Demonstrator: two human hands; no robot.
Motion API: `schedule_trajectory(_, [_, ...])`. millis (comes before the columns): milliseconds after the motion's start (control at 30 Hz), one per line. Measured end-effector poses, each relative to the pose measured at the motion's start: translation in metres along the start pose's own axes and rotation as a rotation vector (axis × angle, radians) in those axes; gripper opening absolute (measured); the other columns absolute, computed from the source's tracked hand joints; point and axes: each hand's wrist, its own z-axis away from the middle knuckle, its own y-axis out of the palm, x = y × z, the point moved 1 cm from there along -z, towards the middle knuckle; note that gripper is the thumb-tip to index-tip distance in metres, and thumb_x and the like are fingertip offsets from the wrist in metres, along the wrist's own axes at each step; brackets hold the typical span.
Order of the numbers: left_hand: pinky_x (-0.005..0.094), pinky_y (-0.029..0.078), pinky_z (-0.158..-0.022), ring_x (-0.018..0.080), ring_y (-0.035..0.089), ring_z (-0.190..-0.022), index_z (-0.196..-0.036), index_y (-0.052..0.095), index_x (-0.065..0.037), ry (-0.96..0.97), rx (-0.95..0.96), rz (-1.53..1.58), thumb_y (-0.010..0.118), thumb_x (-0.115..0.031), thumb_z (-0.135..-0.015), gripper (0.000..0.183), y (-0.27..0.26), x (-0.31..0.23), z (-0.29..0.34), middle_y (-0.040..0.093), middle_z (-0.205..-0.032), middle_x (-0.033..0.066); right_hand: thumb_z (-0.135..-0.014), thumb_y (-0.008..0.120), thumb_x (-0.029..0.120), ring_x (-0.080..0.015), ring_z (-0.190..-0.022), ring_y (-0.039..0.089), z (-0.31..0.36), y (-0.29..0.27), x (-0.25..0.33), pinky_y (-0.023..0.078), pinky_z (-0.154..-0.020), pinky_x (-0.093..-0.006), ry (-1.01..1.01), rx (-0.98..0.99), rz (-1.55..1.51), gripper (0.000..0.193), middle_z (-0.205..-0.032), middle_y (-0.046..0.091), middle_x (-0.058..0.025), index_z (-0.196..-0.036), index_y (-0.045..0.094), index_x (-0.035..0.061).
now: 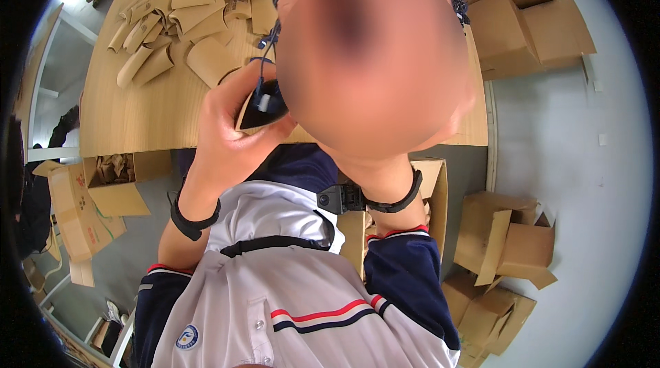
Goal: Pack shoe laces or cords into small brown cardboard sleeves or pouches.
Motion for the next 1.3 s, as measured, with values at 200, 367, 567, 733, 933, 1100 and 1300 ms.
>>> schedule_trajectory(200, [0.0292,0.047,-0.066,0.0179,0.061,-0.07,-0.095,0.062,0.0,0.003,0.039,0.113,0.072,-0.003,-0.075,0.023,0.0,0.005,0.003,0.062,-0.078,0.0095,-0.091,0.061,-0.004,-0.0284,-0.074,0.068,0.003,-0.002,-0.001,0.06,-0.072,-0.04,-0.081,0.179,0.053,0.025,-0.093,0.067,-0.0309,-0.113,0.055,-0.0138])
schedule_trajectory(367, [0.0266,0.051,-0.067,0.0095,0.062,-0.074,-0.1,0.064,0.0,-0.336,0.119,0.689,0.072,-0.012,-0.084,0.022,-0.003,0.004,0.009,0.066,-0.085,0.002,-0.092,0.058,-0.003,-0.037,-0.083,0.07,0.012,-0.008,-0.035,0.059,-0.076,-0.0451,-0.095,0.503,-0.409,0.019,-0.092,0.067,-0.0317,-0.11,0.057,-0.0091])
schedule_trajectory(567, [0.0255,0.056,-0.058,0.0095,0.063,-0.073,-0.102,0.065,0.001,-0.412,0.203,0.737,0.073,-0.018,-0.086,0.026,-0.011,0.005,0.009,0.066,-0.087,0.0037,-0.092,0.06,0.003,-0.0412,-0.097,0.068,0.025,-0.015,-0.03,0.057,-0.081,-0.0454,0.271,0.597,-0.538,0.016,-0.1,0.066,-0.0321,-0.106,0.058,-0.0051])
schedule_trajectory(733, [0.0258,0.056,-0.056,0.0113,0.064,-0.071,-0.101,0.065,0.001,-0.423,0.243,0.787,0.073,-0.019,-0.087,0.026,-0.017,0.011,0.007,0.067,-0.084,0.006,-0.099,0.051,0.017,-0.0394,-0.125,0.053,0.037,-0.02,-0.034,0.032,-0.109,-0.0522,0.187,0.737,-0.177,0.026,-0.118,0.064,-0.0267,-0.111,0.063,-0.0028])
schedule_trajectory(933, [0.0265,0.055,-0.056,0.014,0.065,-0.065,-0.102,0.064,0.004,-0.478,0.314,0.782,0.072,-0.017,-0.088,0.026,-0.028,0.033,0.02,0.069,-0.083,0.0108,-0.088,0.064,0.013,-0.0324,-0.116,0.059,0.043,-0.014,-0.016,0.036,-0.107,-0.051,0.022,0.794,0.118,0.024,-0.112,0.068,-0.0167,-0.108,0.07,0.0013])
schedule_trajectory(1100, [0.0253,0.052,-0.054,0.0143,0.066,-0.065,-0.106,0.062,0.005,-0.515,0.314,0.558,0.07,-0.014,-0.088,0.027,-0.031,0.06,0.031,0.069,-0.086,0.0098,-0.074,0.072,-0.004,-0.0208,-0.081,0.067,0.064,-0.005,-0.014,0.044,-0.104,-0.0492,0.216,0.705,0.202,0.035,-0.085,0.07,-0.0087,-0.106,0.073,0.008])
schedule_trajectory(1300, [0.0291,0.056,-0.06,0.0206,0.069,-0.066,-0.109,0.056,0.005,-0.588,0.429,0.297,0.068,-0.004,-0.087,0.027,-0.039,0.068,0.031,0.067,-0.085,0.0109,-0.077,0.072,-0.001,-0.0218,-0.092,0.07,0.076,-0.003,-0.018,0.042,-0.108,-0.0359,0.539,0.893,0.149,0.038,-0.094,0.072,-0.0112,-0.113,0.064,0.0021])
